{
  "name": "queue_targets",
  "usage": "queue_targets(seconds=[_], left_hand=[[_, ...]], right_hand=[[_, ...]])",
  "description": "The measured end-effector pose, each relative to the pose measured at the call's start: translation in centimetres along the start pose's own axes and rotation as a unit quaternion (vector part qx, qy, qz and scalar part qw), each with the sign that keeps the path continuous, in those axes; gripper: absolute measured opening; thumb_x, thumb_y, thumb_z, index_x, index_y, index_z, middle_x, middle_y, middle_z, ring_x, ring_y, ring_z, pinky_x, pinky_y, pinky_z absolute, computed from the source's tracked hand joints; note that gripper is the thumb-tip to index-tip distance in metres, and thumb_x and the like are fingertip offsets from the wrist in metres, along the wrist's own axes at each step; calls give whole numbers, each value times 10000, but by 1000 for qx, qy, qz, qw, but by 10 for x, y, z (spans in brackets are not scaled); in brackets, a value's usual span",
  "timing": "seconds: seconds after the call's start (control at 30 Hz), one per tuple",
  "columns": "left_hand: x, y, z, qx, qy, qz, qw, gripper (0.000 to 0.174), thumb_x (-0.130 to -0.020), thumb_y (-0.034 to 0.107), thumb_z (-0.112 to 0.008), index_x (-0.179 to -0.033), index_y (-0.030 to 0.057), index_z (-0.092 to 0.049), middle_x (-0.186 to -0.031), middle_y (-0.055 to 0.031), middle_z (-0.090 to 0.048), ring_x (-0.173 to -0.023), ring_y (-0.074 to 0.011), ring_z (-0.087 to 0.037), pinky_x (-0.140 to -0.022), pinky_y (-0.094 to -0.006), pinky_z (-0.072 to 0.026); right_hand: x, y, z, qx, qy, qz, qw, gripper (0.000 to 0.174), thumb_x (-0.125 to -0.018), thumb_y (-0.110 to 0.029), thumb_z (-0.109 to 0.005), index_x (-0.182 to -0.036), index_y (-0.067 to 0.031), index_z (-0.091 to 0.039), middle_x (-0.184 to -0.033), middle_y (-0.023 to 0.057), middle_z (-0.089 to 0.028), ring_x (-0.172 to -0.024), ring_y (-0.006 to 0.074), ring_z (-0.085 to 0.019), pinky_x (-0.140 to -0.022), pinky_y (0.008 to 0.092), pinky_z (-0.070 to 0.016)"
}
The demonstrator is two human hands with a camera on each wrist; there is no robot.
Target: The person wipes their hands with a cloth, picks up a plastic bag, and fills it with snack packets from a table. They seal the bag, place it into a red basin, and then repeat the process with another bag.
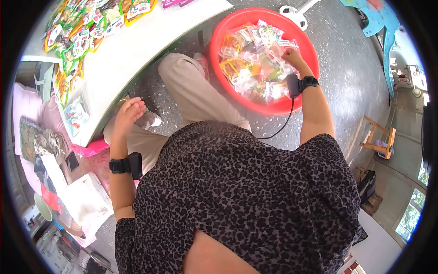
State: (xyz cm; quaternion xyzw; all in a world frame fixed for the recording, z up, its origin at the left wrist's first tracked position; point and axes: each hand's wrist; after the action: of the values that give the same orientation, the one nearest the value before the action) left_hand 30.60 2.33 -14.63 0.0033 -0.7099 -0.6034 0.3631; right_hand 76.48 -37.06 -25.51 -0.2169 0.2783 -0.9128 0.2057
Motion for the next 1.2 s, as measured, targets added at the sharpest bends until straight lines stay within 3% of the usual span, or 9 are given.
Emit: queue_targets(seconds=[0.13,0.17,0.23,0.43,0.53,0.63,0.8,1.1,1.2], left_hand=[[7,-11,13,15,43,21,999,317,-821,196,-445,-1080,14,-424,-983,-79,-509,-886,-157,-508,-749,-254,-402],[8,-14,16,22,51,26,998,315,-820,196,-446,-1078,16,-425,-979,-77,-509,-883,-156,-508,-747,-254,-401],[9,-19,17,30,64,30,997,313,-819,197,-447,-1076,19,-428,-974,-74,-510,-882,-156,-508,-746,-255,-401],[23,-31,26,56,84,32,994,303,-816,201,-454,-1062,24,-437,-954,-69,-517,-877,-154,-510,-748,-251,-400],[33,-33,28,61,102,28,992,301,-810,203,-467,-1052,25,-442,-944,-63,-524,-870,-150,-514,-742,-247,-404],[44,-37,40,73,124,9,990,312,-796,206,-488,-1048,27,-445,-937,-52,-530,-865,-139,-517,-734,-244,-407],[64,-41,63,35,170,-80,982,290,-799,217,-490,-1021,31,-476,-935,-46,-524,-858,-126,-508,-738,-239,-409],[159,-32,129,48,436,-211,873,221,-777,156,-515,-963,37,-512,-798,-1,-535,-724,-69,-483,-571,-176,-375],[187,-73,194,-106,626,-245,733,200,-736,123,-512,-899,15,-557,-859,-105,-571,-792,-174,-534,-718,-272,-411]], right_hand=[[14,3,-15,77,77,-39,993,197,-640,-200,-580,-711,-24,-528,-629,91,-556,-610,150,-552,-540,280,-429],[29,-20,-19,105,73,-36,991,182,-641,-175,-514,-735,-22,-541,-735,174,-575,-712,297,-564,-632,372,-436],[-17,56,-88,271,90,50,957,184,-677,-164,-474,-784,-28,-536,-790,190,-565,-756,321,-549,-668,397,-430],[45,-67,-172,179,-91,135,970,186,-692,-128,-438,-788,-13,-548,-790,193,-557,-762,338,-538,-687,401,-422],[10,-92,-196,267,-122,288,912,186,-683,-144,-452,-771,-16,-555,-792,194,-554,-760,328,-540,-689,389,-421],[13,-162,-161,0,-39,210,977,206,-683,-170,-485,-796,-14,-558,-732,161,-570,-664,273,-556,-633,344,-430],[20,-263,-133,-150,-63,325,932,122,-729,-100,-522,-818,-19,-541,-758,51,-539,-727,143,-505,-662,250,-402],[51,-329,-183,-143,-36,430,890,130,-774,-77,-497,-866,15,-502,-777,54,-515,-691,95,-478,-632,214,-401],[57,-337,-187,-153,-24,452,879,116,-777,-68,-493,-867,6,-502,-764,38,-513,-684,76,-475,-625,200,-402]])
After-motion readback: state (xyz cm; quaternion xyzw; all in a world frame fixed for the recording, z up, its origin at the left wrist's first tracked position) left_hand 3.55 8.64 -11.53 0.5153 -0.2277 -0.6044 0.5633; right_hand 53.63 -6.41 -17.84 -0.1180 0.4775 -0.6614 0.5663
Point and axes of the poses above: each hand's wrist, its own x-axis away from the middle knuckle, its own z-axis out of the back of the hand, y = z × x
